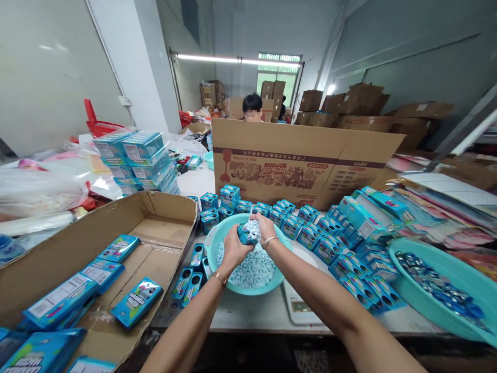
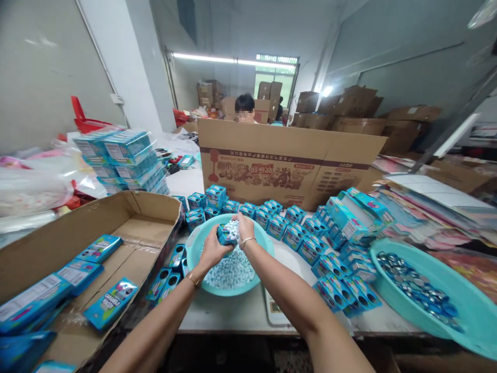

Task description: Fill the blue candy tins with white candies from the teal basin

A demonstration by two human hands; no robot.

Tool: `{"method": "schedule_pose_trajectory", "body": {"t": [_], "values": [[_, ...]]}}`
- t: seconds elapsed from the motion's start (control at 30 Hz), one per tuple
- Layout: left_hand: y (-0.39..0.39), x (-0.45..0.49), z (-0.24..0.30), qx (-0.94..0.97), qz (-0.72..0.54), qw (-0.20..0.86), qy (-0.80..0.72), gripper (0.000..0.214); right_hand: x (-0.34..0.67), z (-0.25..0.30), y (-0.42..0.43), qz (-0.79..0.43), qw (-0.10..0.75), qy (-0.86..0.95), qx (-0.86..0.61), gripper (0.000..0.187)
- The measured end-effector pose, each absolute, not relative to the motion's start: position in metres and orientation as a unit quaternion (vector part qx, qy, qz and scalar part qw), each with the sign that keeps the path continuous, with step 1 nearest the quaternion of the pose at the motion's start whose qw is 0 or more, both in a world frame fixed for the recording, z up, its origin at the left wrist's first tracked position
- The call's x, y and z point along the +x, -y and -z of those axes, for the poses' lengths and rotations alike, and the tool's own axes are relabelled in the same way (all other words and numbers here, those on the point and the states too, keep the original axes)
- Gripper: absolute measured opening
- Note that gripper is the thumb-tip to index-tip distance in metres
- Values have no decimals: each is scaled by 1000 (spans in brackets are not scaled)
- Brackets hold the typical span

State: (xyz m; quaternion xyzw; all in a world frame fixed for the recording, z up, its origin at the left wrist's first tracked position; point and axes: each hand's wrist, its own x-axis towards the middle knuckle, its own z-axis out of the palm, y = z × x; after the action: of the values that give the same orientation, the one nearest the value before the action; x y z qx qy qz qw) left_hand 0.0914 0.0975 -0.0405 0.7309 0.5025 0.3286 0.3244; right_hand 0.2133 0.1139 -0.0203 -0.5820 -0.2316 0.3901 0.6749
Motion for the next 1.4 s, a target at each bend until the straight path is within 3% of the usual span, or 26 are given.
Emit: {"method": "schedule_pose_trajectory", "body": {"t": [0.57, 1.13, 1.4], "values": [[-89, 88, 35, 747, -298, 328, -495, 58, 213, 15, -96, -393, 631, 306, -595, 71], [-85, 85, 34, 760, -284, 328, -485, 67, 215, 17, -88, -403, 620, 286, -609, 67], [-81, 86, 28, 794, -253, 293, -470, 57, 208, 24, -86, -399, 606, 279, -629, 61]]}}
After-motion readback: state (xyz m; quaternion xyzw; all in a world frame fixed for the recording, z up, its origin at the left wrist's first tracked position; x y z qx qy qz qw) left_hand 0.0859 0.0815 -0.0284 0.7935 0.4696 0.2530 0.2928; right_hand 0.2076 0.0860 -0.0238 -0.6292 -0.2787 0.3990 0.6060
